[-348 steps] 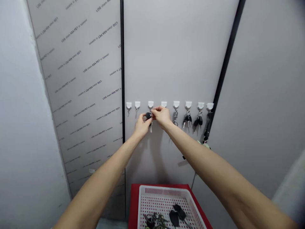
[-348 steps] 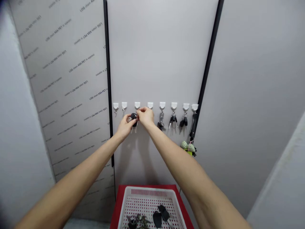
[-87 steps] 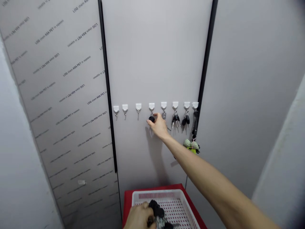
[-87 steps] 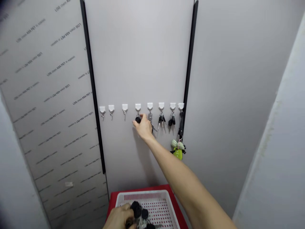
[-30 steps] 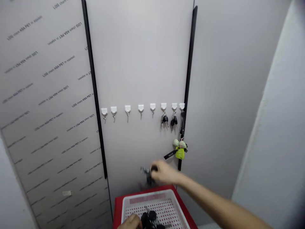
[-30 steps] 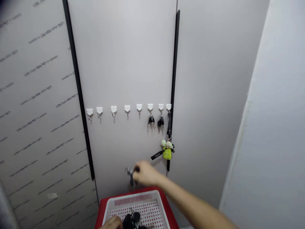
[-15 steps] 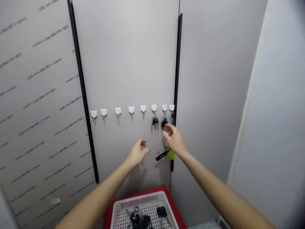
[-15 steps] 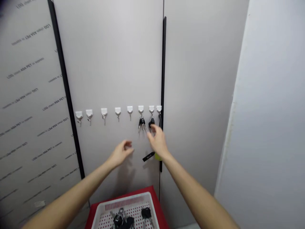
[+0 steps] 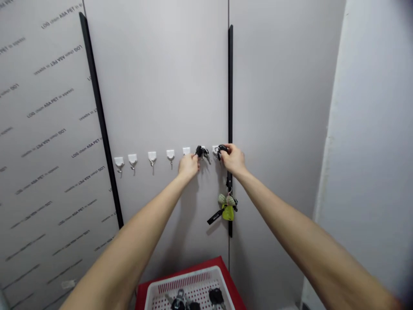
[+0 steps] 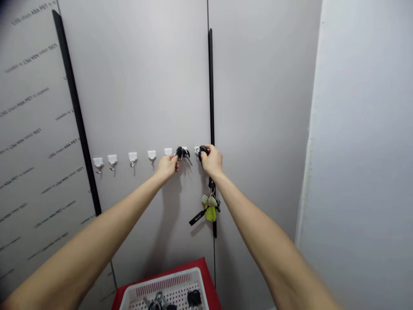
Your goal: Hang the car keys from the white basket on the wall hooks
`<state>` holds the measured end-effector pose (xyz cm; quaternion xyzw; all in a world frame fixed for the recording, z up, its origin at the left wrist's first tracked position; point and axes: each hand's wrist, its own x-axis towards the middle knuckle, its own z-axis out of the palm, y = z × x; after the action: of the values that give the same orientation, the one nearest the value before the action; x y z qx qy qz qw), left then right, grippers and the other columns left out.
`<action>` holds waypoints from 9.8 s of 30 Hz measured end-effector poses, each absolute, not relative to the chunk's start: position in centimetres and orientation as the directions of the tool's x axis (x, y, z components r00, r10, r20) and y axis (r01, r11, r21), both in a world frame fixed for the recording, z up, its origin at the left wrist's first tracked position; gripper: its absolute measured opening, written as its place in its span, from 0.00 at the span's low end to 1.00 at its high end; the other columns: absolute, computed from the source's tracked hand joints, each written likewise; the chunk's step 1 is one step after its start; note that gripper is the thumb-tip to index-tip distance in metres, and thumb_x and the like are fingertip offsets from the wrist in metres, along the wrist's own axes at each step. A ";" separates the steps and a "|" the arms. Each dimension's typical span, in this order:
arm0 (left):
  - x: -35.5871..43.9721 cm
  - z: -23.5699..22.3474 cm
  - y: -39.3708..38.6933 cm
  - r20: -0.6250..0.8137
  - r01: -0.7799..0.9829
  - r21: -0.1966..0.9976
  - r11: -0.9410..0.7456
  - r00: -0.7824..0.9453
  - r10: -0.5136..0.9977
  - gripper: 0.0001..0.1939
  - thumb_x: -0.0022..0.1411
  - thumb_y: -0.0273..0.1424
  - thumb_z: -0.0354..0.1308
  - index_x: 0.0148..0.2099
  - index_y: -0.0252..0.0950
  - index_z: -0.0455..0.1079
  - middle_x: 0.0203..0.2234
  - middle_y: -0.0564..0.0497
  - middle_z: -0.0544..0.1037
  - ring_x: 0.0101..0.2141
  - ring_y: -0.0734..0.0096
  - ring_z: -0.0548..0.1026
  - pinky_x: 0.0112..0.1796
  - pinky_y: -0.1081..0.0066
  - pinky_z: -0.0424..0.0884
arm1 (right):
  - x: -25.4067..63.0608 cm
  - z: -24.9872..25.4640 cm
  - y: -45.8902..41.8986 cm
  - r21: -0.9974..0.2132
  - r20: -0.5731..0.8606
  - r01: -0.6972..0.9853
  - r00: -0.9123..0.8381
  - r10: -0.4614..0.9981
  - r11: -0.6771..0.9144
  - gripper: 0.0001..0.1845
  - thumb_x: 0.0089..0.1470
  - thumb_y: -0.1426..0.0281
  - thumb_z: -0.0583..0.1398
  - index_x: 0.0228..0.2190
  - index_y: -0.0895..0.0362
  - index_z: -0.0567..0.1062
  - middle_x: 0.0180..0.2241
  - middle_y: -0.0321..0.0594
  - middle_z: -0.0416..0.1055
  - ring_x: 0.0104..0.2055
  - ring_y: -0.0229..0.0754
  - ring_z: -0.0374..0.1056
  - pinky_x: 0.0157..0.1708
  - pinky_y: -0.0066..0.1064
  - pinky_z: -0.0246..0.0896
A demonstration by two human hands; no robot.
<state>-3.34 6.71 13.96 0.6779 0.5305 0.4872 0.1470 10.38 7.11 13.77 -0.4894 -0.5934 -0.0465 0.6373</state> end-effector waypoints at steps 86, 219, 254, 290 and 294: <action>-9.4 0.9 1.9 0.099 -0.120 0.990 -0.069 0.275 0.956 0.30 0.48 0.51 0.26 0.12 0.34 0.50 0.03 0.57 0.54 0.07 0.85 0.50 0.13 0.79 0.43 | 1.5 1.0 2.6 -0.983 0.112 -0.182 -0.512 0.852 0.020 0.29 0.39 0.47 0.32 0.08 0.57 0.48 0.06 0.28 0.44 0.08 0.27 0.38 0.10 0.22 0.39; -14.4 -14.2 -3.3 0.198 0.793 0.559 -0.243 0.157 0.968 0.11 0.46 0.28 0.46 0.34 0.34 0.62 0.32 0.48 0.68 0.35 0.70 0.63 0.37 0.72 0.58 | 8.1 -4.5 2.1 -0.255 0.698 0.798 -0.239 0.675 0.546 0.14 0.41 0.73 0.48 0.32 0.61 0.67 0.28 0.42 0.64 0.29 0.35 0.58 0.31 0.27 0.52; -14.6 -10.9 -2.2 -0.019 -0.047 0.999 0.021 0.050 0.999 0.12 0.39 0.23 0.50 0.31 0.32 0.59 0.17 0.58 0.64 0.18 0.84 0.62 0.21 0.81 0.57 | -0.8 -12.8 -0.6 -0.744 0.213 0.409 -0.605 0.767 0.529 0.20 0.37 0.78 0.48 0.36 0.58 0.66 0.32 0.37 0.67 0.31 0.35 0.61 0.32 0.26 0.55; -1.2 4.9 2.7 0.524 0.246 0.803 -0.543 0.143 0.839 0.23 0.42 0.21 0.49 0.45 0.34 0.56 0.41 0.46 0.64 0.36 0.71 0.65 0.37 0.70 0.62 | 8.0 11.7 8.3 -0.842 0.498 0.033 0.427 0.754 0.538 0.04 0.35 0.75 0.54 0.20 0.60 0.62 0.12 0.28 0.58 0.13 0.28 0.57 0.13 0.21 0.57; -3.1 2.3 2.6 0.460 0.278 0.835 -0.475 0.120 0.879 0.22 0.42 0.21 0.49 0.44 0.32 0.56 0.40 0.44 0.64 0.34 0.72 0.65 0.36 0.70 0.62 | 8.2 10.8 8.9 -0.867 0.489 0.139 0.415 0.767 0.478 0.06 0.36 0.74 0.54 0.23 0.61 0.64 0.14 0.31 0.60 0.14 0.30 0.59 0.15 0.24 0.58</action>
<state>-3.06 2.63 2.28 0.6887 0.4203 0.5131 0.2930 8.16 8.86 10.81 -0.4599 -0.4928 0.2229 0.7042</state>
